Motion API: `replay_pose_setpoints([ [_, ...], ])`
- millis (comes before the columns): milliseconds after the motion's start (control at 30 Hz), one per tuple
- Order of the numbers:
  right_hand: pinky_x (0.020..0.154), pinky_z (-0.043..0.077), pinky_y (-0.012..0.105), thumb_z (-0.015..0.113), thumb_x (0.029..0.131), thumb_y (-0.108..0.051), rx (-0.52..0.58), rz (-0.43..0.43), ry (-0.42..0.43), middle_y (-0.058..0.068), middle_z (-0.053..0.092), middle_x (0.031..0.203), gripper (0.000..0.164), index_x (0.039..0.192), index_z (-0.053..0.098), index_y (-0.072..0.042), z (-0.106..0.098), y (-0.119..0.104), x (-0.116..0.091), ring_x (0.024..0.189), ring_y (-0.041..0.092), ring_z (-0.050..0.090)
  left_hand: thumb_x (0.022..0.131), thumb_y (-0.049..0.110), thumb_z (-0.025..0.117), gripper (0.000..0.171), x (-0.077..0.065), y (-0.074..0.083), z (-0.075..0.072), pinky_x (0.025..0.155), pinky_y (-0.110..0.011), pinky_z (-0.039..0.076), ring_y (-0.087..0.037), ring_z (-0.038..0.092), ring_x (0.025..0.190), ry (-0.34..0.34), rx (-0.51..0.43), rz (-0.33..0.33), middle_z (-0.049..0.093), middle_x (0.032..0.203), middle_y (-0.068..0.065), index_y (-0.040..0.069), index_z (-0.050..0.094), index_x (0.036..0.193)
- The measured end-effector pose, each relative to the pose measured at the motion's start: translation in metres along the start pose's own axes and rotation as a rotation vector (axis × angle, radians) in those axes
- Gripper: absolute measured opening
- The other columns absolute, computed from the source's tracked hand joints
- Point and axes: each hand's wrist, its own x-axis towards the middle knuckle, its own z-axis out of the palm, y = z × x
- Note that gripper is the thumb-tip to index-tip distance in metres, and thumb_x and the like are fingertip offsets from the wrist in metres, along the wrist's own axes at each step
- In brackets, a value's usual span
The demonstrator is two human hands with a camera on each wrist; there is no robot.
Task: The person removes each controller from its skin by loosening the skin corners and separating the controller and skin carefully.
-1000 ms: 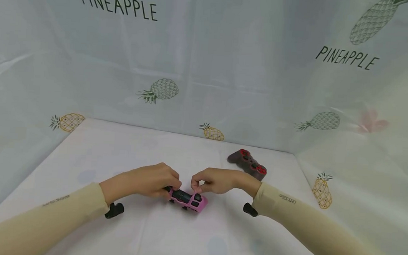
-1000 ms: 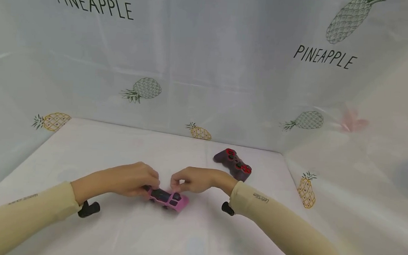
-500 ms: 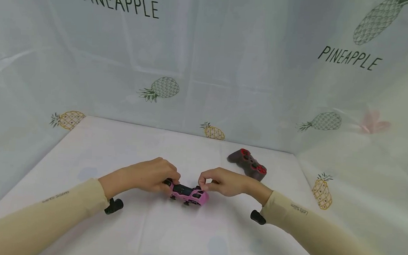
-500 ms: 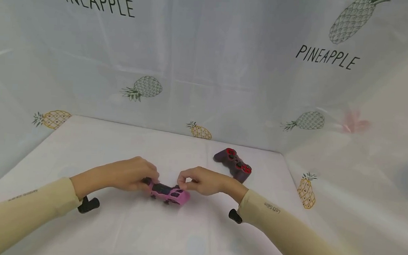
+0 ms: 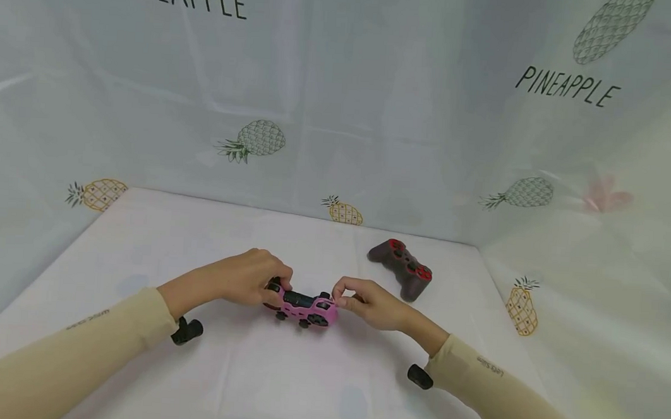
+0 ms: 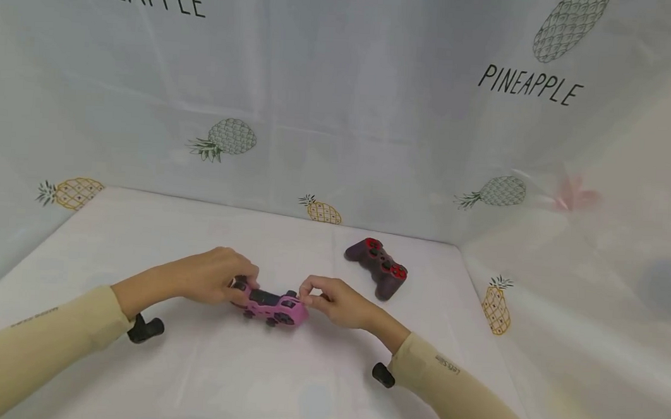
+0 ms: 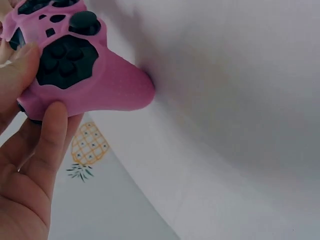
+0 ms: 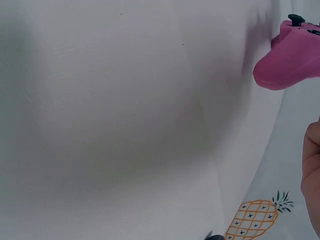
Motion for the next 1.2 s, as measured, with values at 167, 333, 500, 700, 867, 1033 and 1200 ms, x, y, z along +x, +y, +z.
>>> replay_pose_setpoints([
  [167, 0.061, 0.036, 0.023, 0.060, 0.109, -0.013, -0.017, 0.002, 0.053, 0.016, 0.064, 0.098, 0.006, 0.108, 0.064, -0.018, 0.002, 0.003, 0.003, 0.059, 0.005, 0.035, 0.091, 0.026, 0.087, 0.015, 0.004, -0.003, -0.002, 0.062, -0.027, 0.043, -0.004, 0.046, 0.064, 0.006, -0.032, -0.010, 0.070, 0.086, 0.017, 0.024, 0.074, 0.098],
  [333, 0.057, 0.035, 0.022, 0.064, 0.107, -0.012, -0.013, 0.073, 0.161, 0.000, 0.054, 0.081, 0.004, 0.108, 0.065, -0.016, 0.006, 0.010, 0.006, 0.058, 0.005, 0.036, 0.093, 0.028, 0.084, 0.014, 0.010, -0.005, -0.001, 0.059, -0.026, 0.038, -0.004, 0.042, 0.060, 0.000, -0.042, -0.026, 0.062, 0.072, 0.015, 0.022, 0.074, 0.100],
  [500, 0.054, 0.037, 0.024, 0.067, 0.106, -0.014, 0.016, 0.114, 0.198, 0.002, 0.051, 0.065, 0.004, 0.110, 0.067, -0.016, 0.008, 0.012, 0.005, 0.051, 0.010, 0.046, 0.093, 0.027, 0.085, 0.014, 0.012, -0.004, -0.001, 0.059, -0.026, 0.037, -0.005, 0.043, 0.061, 0.000, -0.039, -0.033, 0.062, 0.074, 0.016, 0.023, 0.073, 0.099],
  [700, 0.055, 0.046, 0.024, 0.070, 0.104, -0.011, -0.061, 0.076, 0.239, 0.016, 0.072, 0.084, 0.007, 0.106, 0.071, -0.018, 0.005, 0.005, 0.004, 0.059, 0.034, 0.067, 0.092, 0.028, 0.085, 0.014, 0.013, -0.003, 0.002, 0.058, -0.025, 0.037, -0.004, 0.043, 0.060, 0.018, -0.051, -0.039, 0.062, 0.073, 0.017, 0.025, 0.073, 0.098],
  [867, 0.056, 0.049, 0.024, 0.072, 0.102, -0.011, -0.185, -0.003, 0.240, 0.007, 0.076, 0.096, 0.007, 0.107, 0.076, -0.014, -0.005, -0.010, 0.003, 0.068, 0.029, 0.071, 0.092, 0.025, 0.086, 0.014, 0.010, 0.000, 0.003, 0.057, -0.024, 0.038, -0.004, 0.045, 0.062, 0.016, -0.061, -0.050, 0.063, 0.075, 0.017, 0.024, 0.073, 0.097],
  [1033, 0.067, 0.055, 0.026, 0.076, 0.100, -0.010, -0.303, -0.106, 0.206, -0.005, 0.076, 0.105, 0.014, 0.113, 0.078, -0.011, -0.021, -0.032, 0.002, 0.081, 0.009, 0.068, 0.091, 0.022, 0.086, 0.014, 0.009, 0.003, 0.003, 0.058, -0.025, 0.039, -0.005, 0.047, 0.065, 0.019, -0.081, -0.056, 0.063, 0.077, 0.017, 0.025, 0.073, 0.097],
  [1200, 0.075, 0.057, 0.024, 0.076, 0.099, -0.009, -0.389, -0.158, 0.107, -0.005, 0.075, 0.104, 0.014, 0.113, 0.079, -0.012, -0.027, -0.049, 0.007, 0.088, 0.004, 0.065, 0.091, 0.021, 0.085, 0.013, 0.008, 0.003, 0.003, 0.058, -0.026, 0.040, -0.006, 0.048, 0.065, 0.028, -0.088, -0.071, 0.064, 0.076, 0.017, 0.025, 0.074, 0.096],
])
